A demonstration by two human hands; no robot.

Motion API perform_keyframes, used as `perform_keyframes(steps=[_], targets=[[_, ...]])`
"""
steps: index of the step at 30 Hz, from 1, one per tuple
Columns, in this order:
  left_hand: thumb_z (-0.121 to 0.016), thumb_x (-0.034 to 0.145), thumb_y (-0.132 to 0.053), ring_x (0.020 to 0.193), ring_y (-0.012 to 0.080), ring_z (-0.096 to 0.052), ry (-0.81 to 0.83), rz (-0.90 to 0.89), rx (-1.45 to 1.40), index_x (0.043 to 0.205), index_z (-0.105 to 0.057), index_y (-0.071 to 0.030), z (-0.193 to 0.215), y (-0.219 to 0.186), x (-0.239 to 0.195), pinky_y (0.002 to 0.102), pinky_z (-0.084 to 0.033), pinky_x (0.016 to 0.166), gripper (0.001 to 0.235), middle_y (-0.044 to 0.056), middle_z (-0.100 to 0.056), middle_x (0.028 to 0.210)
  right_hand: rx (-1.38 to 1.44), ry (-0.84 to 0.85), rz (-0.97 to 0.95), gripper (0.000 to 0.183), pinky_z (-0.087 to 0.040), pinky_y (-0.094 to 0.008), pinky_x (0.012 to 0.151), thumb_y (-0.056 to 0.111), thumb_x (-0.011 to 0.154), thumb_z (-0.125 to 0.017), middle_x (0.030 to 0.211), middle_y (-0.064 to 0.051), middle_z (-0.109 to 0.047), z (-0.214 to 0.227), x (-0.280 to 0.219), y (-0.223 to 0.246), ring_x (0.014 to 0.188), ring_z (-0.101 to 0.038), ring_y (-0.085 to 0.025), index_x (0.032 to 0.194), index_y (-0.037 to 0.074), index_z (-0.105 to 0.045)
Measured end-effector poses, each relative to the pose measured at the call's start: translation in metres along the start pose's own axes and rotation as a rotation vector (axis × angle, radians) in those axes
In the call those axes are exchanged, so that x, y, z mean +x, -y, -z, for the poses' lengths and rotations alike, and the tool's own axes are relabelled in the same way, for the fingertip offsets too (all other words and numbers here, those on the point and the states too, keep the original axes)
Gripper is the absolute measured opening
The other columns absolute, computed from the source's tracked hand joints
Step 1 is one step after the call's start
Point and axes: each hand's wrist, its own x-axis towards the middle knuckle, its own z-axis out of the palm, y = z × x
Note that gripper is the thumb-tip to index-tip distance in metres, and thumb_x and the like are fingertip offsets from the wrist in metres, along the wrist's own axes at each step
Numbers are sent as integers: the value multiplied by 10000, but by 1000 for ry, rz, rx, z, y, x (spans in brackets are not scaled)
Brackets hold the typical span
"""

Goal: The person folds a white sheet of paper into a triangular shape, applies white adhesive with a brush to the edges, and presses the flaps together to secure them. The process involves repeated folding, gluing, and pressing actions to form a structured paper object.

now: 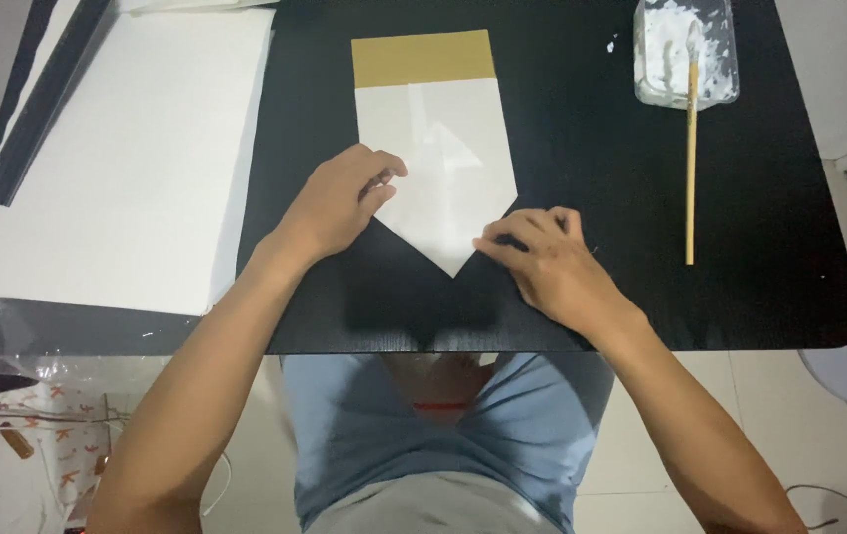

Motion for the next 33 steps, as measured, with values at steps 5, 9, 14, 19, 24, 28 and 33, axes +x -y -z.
perform_keyframes(steps=[5,9,14,19,24,28,33], targets=[[-554,1047,-166,1061,313,-681,6,-7,-4,1269,-655,-131,-1,2,1,473,-563,927,247,128,-670,1081,5,39,126,326,-296,-521,1035,39,959,-517,1236,-85,-700,-10,-5,2,1241,-559,-284,1140,161,-759],[-563,1044,-178,1073,298,-685,24,0,0,1268,-657,-134,2,0,-1,453,-564,936,247,121,-674,1081,5,47,226,384,-296,-551,1041,42,972,-439,1267,-82,-664,-15,-4,-2,1270,-538,-283,1149,173,-753],[-588,1029,-164,1063,317,-681,17,-26,-34,1265,-655,-114,3,3,-2,472,-563,924,250,139,-669,1080,-3,76,234,392,-301,-571,1054,71,984,-415,1256,-91,-651,-18,-6,-1,1270,-543,-288,1149,190,-751],[-642,997,-160,1051,287,-682,17,-35,-77,1281,-667,-118,5,5,-3,428,-572,912,289,127,-669,1089,-21,53,243,388,-294,-536,1053,41,973,-429,1225,-59,-665,-13,1,-3,1244,-562,-241,1094,199,-762],[-679,957,-108,1038,281,-696,12,-39,-116,1258,-705,-90,9,4,-6,405,-584,898,302,146,-696,1092,-164,-65,223,301,-320,-505,1013,157,964,-571,1233,21,-609,-5,26,4,1179,-538,-201,1222,261,-688],[-681,947,-62,1036,301,-698,17,-70,-138,1257,-720,-76,11,4,-4,420,-587,887,313,171,-706,1108,-214,-36,209,344,-331,-544,980,192,925,-622,1268,24,-553,-14,60,35,1187,-506,-202,1256,266,-681],[-689,938,-79,1055,285,-703,32,-31,-150,1262,-728,-113,15,4,-5,417,-592,917,328,134,-720,1123,-385,-83,267,283,-254,-545,966,298,979,-593,1193,-8,-446,-46,76,35,1121,-432,-207,1249,237,-653]])
